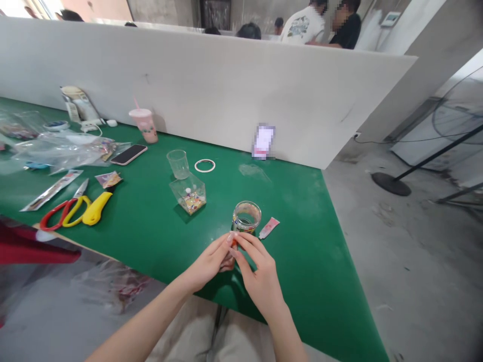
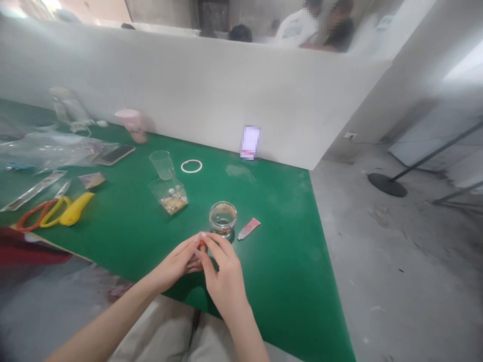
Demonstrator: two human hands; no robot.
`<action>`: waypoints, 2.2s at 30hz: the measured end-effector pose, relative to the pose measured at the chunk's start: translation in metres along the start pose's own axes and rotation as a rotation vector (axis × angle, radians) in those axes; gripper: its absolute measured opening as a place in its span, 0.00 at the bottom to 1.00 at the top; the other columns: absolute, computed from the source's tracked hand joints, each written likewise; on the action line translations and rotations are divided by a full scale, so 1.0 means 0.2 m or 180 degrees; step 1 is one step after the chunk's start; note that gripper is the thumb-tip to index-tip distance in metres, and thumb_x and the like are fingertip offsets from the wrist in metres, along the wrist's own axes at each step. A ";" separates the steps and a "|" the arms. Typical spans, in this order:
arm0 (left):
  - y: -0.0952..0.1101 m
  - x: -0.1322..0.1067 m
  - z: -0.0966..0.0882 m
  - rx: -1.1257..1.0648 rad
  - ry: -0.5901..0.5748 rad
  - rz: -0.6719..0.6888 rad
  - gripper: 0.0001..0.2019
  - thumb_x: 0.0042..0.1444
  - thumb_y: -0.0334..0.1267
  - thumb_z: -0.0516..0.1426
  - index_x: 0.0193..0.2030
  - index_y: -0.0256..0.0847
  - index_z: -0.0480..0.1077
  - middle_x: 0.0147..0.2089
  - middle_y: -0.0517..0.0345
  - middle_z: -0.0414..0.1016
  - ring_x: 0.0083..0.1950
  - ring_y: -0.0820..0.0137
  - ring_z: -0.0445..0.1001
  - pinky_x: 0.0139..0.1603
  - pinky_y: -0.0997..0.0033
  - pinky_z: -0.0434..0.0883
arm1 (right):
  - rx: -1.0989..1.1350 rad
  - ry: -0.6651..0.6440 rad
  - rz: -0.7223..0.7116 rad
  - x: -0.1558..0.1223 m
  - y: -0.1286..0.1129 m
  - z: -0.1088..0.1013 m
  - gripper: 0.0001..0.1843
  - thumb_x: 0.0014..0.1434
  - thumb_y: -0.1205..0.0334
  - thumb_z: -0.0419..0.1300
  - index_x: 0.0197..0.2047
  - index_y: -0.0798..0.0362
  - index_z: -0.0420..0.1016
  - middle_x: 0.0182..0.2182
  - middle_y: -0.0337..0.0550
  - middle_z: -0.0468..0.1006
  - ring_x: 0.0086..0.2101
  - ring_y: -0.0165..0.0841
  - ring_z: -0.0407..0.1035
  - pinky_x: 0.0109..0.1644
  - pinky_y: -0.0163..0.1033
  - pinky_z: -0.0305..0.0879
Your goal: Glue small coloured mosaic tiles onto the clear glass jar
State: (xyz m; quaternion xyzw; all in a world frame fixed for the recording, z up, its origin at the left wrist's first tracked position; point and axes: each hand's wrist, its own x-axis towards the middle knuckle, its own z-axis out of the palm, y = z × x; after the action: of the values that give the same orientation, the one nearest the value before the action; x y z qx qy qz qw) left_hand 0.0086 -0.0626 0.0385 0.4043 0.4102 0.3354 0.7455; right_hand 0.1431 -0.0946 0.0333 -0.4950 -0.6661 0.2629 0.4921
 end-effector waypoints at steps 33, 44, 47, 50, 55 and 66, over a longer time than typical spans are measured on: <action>-0.14 0.09 0.04 -0.0392 0.1288 0.0667 0.28 0.48 0.67 0.54 0.24 0.41 0.56 0.17 0.73 0.47 0.17 0.82 0.47 0.18 0.81 0.47 | -0.0475 0.0649 0.0478 0.03 0.09 -0.09 0.35 0.62 0.56 0.58 0.68 0.45 0.48 0.60 0.52 0.65 0.57 0.43 0.63 0.59 0.57 0.64; -0.24 0.19 -0.04 0.0171 0.1638 0.0898 0.27 0.52 0.67 0.49 0.24 0.41 0.56 0.18 0.70 0.49 0.18 0.80 0.49 0.18 0.78 0.50 | 0.1039 -0.0215 0.0698 0.32 0.39 0.00 0.71 0.40 0.56 0.74 0.69 0.44 0.22 0.63 0.55 0.58 0.60 0.44 0.60 0.65 0.58 0.53; -0.22 0.20 -0.07 0.0292 0.1688 0.0952 0.27 0.53 0.66 0.48 0.24 0.42 0.56 0.18 0.71 0.49 0.18 0.79 0.49 0.18 0.77 0.50 | 0.1307 -0.0026 0.0802 0.32 0.38 0.03 0.70 0.41 0.57 0.73 0.70 0.47 0.24 0.55 0.54 0.69 0.54 0.43 0.67 0.62 0.57 0.57; -0.19 0.20 -0.08 0.0639 0.1764 0.1080 0.26 0.56 0.65 0.45 0.25 0.42 0.57 0.19 0.69 0.51 0.19 0.77 0.51 0.19 0.76 0.52 | 0.1412 0.0030 0.0882 0.31 0.37 0.03 0.67 0.41 0.56 0.73 0.70 0.49 0.28 0.51 0.52 0.72 0.53 0.44 0.69 0.62 0.57 0.58; -0.07 0.18 -0.06 0.1761 0.1881 0.1367 0.22 0.64 0.53 0.39 0.26 0.43 0.57 0.22 0.64 0.57 0.23 0.74 0.58 0.25 0.73 0.59 | 0.1509 0.0347 0.1154 0.28 0.37 0.03 0.55 0.49 0.49 0.67 0.70 0.43 0.37 0.60 0.49 0.66 0.57 0.44 0.64 0.61 0.58 0.60; -0.02 0.23 -0.02 0.3359 0.1694 0.1430 0.17 0.66 0.40 0.39 0.27 0.44 0.56 0.24 0.61 0.65 0.26 0.68 0.68 0.30 0.68 0.65 | 0.1813 0.0577 0.1088 0.25 0.29 0.02 0.56 0.47 0.53 0.69 0.69 0.46 0.38 0.58 0.53 0.66 0.56 0.43 0.65 0.63 0.58 0.58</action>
State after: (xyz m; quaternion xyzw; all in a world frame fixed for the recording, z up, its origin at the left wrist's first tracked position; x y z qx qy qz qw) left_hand 0.0253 -0.0252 0.0181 0.6965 0.5969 0.3254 0.2296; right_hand 0.1608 -0.0265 0.0035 -0.4635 -0.4270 0.4720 0.6165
